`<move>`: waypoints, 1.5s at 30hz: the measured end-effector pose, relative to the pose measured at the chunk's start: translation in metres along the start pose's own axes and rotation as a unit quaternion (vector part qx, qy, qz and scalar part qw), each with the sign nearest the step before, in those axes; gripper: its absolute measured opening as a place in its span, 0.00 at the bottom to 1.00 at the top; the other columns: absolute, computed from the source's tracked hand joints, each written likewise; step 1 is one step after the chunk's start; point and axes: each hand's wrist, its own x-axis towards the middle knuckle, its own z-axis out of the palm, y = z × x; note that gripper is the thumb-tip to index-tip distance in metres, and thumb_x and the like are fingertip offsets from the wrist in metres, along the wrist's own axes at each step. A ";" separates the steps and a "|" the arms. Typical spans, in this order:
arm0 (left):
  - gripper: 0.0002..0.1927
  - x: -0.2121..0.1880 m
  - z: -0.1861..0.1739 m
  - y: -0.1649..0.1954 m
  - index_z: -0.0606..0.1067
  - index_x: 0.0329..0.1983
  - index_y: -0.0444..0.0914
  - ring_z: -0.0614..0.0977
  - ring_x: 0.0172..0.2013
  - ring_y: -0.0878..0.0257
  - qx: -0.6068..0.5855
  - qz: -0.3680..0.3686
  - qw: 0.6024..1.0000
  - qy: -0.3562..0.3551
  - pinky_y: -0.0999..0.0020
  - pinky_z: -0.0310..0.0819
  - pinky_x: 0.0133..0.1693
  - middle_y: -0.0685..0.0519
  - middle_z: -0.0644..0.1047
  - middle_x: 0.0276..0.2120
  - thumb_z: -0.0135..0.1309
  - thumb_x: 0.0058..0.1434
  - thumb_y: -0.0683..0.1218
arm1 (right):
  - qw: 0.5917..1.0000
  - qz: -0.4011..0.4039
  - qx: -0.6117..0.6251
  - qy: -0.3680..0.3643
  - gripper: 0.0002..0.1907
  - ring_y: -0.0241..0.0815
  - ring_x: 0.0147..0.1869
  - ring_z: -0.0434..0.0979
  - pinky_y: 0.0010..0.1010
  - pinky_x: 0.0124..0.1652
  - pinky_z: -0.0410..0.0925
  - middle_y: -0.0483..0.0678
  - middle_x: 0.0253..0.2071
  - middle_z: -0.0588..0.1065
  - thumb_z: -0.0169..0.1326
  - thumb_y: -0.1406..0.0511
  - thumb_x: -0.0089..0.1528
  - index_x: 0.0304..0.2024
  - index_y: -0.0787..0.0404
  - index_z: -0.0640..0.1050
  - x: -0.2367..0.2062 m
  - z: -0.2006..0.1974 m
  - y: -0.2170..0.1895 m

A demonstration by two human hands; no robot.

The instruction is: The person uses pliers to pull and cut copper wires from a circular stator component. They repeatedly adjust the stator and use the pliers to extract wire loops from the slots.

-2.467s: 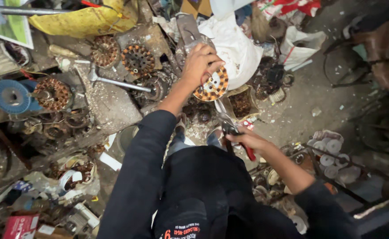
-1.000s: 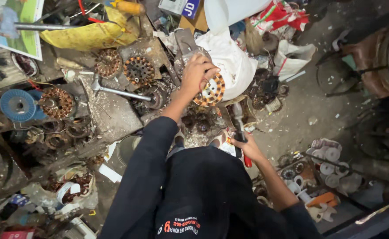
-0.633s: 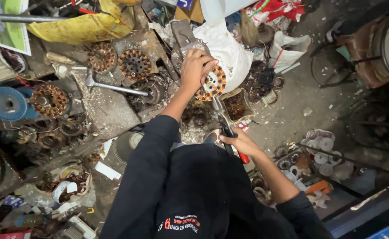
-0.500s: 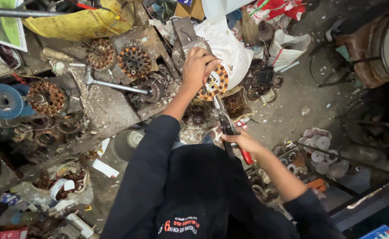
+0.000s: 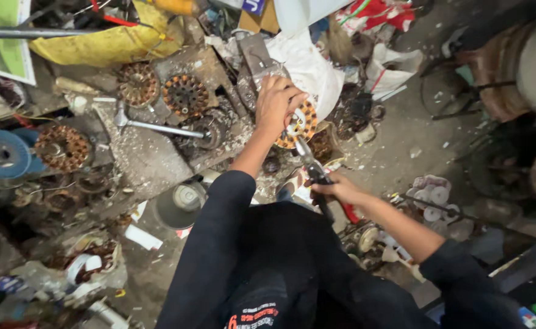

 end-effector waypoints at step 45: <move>0.10 -0.003 -0.013 0.018 0.86 0.35 0.45 0.75 0.45 0.52 -0.002 -0.092 0.994 0.052 0.59 0.69 0.50 0.52 0.79 0.37 0.63 0.58 0.54 | 0.913 -0.096 0.370 0.140 0.20 0.50 0.49 0.82 0.42 0.49 0.74 0.55 0.44 0.80 0.56 0.59 0.64 0.51 0.69 0.76 -0.002 0.006 0.079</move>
